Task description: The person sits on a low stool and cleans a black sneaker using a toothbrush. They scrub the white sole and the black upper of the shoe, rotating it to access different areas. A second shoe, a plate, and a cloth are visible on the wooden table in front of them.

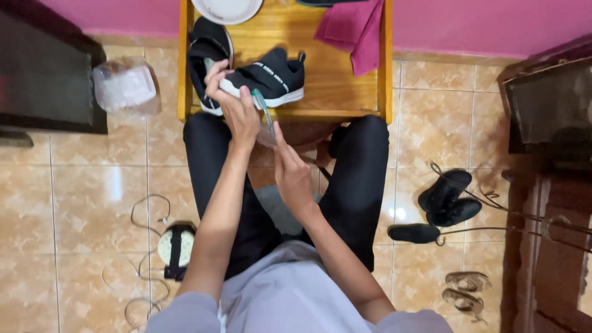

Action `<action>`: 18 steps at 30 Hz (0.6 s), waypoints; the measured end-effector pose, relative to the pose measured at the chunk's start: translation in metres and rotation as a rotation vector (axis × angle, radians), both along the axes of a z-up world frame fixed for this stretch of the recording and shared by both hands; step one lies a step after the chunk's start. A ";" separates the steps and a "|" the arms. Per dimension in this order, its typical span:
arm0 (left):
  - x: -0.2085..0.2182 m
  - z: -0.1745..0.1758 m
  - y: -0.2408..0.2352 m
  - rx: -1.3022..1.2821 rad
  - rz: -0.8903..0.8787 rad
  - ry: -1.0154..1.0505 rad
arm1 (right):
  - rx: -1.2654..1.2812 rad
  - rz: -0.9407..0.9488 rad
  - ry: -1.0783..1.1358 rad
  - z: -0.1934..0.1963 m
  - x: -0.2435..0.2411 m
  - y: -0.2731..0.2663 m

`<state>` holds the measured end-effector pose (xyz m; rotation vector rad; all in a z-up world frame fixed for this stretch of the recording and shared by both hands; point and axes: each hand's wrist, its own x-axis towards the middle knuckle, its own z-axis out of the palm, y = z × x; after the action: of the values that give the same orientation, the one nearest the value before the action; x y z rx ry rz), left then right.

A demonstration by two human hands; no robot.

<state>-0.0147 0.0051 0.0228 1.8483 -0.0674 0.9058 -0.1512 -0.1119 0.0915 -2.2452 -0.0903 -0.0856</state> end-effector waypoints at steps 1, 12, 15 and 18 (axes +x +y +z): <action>0.005 -0.001 0.002 0.000 -0.006 -0.018 | 0.000 -0.006 -0.018 -0.012 0.012 -0.009; 0.011 -0.034 0.016 -0.270 0.127 0.166 | 0.018 -0.115 0.198 -0.080 0.080 -0.066; 0.012 -0.046 0.008 -0.414 0.180 0.177 | 0.056 -0.149 0.246 -0.070 0.082 -0.064; 0.003 0.015 0.004 -0.519 0.173 0.148 | 0.107 -0.140 0.186 -0.033 0.070 -0.076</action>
<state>-0.0113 0.0093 0.0374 1.4397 0.3909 0.8072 -0.0809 -0.1877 0.0584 -2.1394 0.1676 0.0430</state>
